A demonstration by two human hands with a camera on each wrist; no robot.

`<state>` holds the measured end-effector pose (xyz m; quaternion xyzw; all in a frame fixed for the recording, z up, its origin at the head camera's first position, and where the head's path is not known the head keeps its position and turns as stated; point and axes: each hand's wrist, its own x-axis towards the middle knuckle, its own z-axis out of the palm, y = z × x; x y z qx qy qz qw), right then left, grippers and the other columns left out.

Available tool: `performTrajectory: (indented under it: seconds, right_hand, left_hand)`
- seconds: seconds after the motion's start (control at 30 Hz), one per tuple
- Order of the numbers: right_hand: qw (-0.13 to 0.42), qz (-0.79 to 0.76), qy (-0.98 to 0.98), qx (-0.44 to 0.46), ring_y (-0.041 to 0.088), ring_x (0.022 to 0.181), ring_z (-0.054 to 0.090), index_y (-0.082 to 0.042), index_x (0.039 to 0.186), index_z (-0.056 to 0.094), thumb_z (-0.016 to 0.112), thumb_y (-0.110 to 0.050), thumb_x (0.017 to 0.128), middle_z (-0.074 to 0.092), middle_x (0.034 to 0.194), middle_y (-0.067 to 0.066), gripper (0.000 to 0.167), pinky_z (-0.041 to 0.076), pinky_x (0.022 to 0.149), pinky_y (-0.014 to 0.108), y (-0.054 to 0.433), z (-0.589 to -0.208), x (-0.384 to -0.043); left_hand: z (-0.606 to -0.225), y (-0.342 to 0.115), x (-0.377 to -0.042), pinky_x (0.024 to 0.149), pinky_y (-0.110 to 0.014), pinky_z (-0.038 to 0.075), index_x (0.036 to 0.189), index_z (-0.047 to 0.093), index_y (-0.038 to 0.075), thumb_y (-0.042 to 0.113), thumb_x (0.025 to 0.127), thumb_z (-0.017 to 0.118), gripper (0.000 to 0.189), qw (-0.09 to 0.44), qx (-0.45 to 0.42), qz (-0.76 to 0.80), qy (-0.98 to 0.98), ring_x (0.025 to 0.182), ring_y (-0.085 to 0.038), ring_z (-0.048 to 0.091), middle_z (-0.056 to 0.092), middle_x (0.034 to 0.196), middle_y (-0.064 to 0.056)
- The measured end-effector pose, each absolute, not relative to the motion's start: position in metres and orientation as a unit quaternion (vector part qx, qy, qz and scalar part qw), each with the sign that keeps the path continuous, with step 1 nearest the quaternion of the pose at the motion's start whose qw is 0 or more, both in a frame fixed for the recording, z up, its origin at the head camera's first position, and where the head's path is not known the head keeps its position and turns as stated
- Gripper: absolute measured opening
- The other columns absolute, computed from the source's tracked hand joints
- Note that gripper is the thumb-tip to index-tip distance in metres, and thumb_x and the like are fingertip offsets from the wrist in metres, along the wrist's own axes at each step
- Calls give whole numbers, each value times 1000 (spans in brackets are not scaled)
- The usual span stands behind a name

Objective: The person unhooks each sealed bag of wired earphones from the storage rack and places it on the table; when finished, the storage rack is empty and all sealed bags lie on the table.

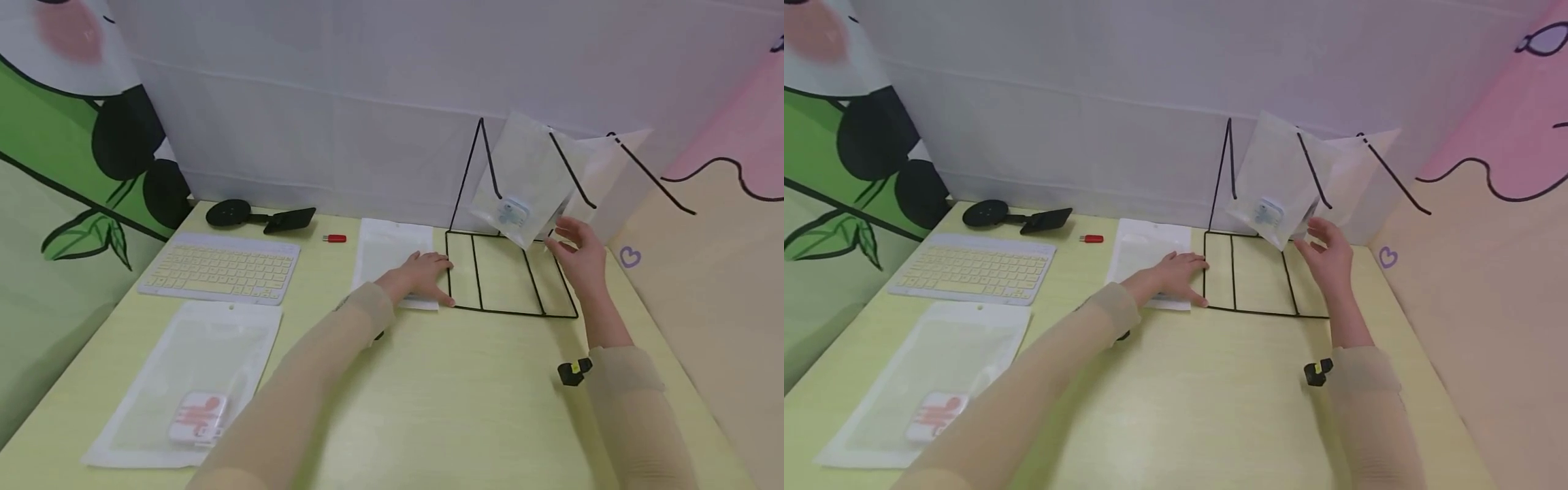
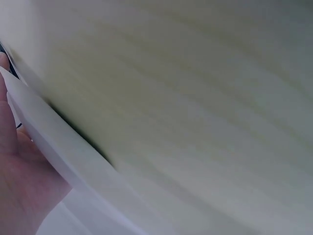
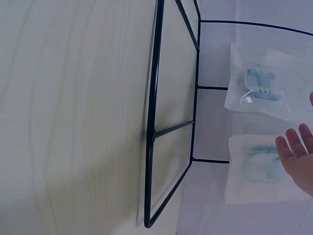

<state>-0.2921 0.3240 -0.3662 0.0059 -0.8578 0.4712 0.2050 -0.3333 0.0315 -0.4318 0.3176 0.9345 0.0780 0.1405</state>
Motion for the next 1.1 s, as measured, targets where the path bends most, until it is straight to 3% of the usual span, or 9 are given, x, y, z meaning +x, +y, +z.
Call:
performTrajectory:
  seconds: [0.2,0.5,0.63,0.83,0.93,1.1]
  right_hand:
    - [223,467,-855,-1,26,121,50,-10,135,51,71,-13,85,50,134,10,54,47,95,39,313,-368,-307]
    - [271,511,-816,14,34,120,51,0,129,55,66,-2,84,51,131,19,47,45,99,43,293,-357,-313]
    - [325,507,-798,39,35,110,54,4,124,57,64,3,84,54,122,24,41,49,94,35,282,-350,-313]
    - [418,456,-784,49,19,87,49,-8,119,64,66,-5,86,55,100,15,34,45,72,10,288,-359,-335]
    - [445,447,-775,49,22,83,49,-9,117,67,68,-6,84,58,99,14,33,42,66,7,286,-356,-337]
    - [478,444,-756,51,28,84,51,-1,115,66,69,2,80,60,106,19,35,41,63,5,270,-340,-321]
  left_hand:
    - [-427,32,-331,116,-49,11,148,31,21,69,76,60,91,141,324,80,932,144,-22,16,23,156,-2]
    - [-428,31,-331,116,-49,11,149,29,22,71,76,59,92,141,322,74,933,145,-21,15,21,157,-1]
    - [-430,32,-332,116,-49,10,149,29,23,71,76,59,93,140,321,76,934,145,-21,15,20,157,-1]
    - [-433,32,-334,116,-49,11,149,29,23,72,75,59,93,138,321,78,934,145,-21,15,20,157,0]
    - [-433,32,-334,116,-49,11,149,28,23,72,75,59,93,141,320,79,933,145,-21,15,20,157,0]
    - [-435,32,-335,116,-49,11,149,29,23,72,76,59,93,140,320,78,934,145,-21,15,20,157,0]
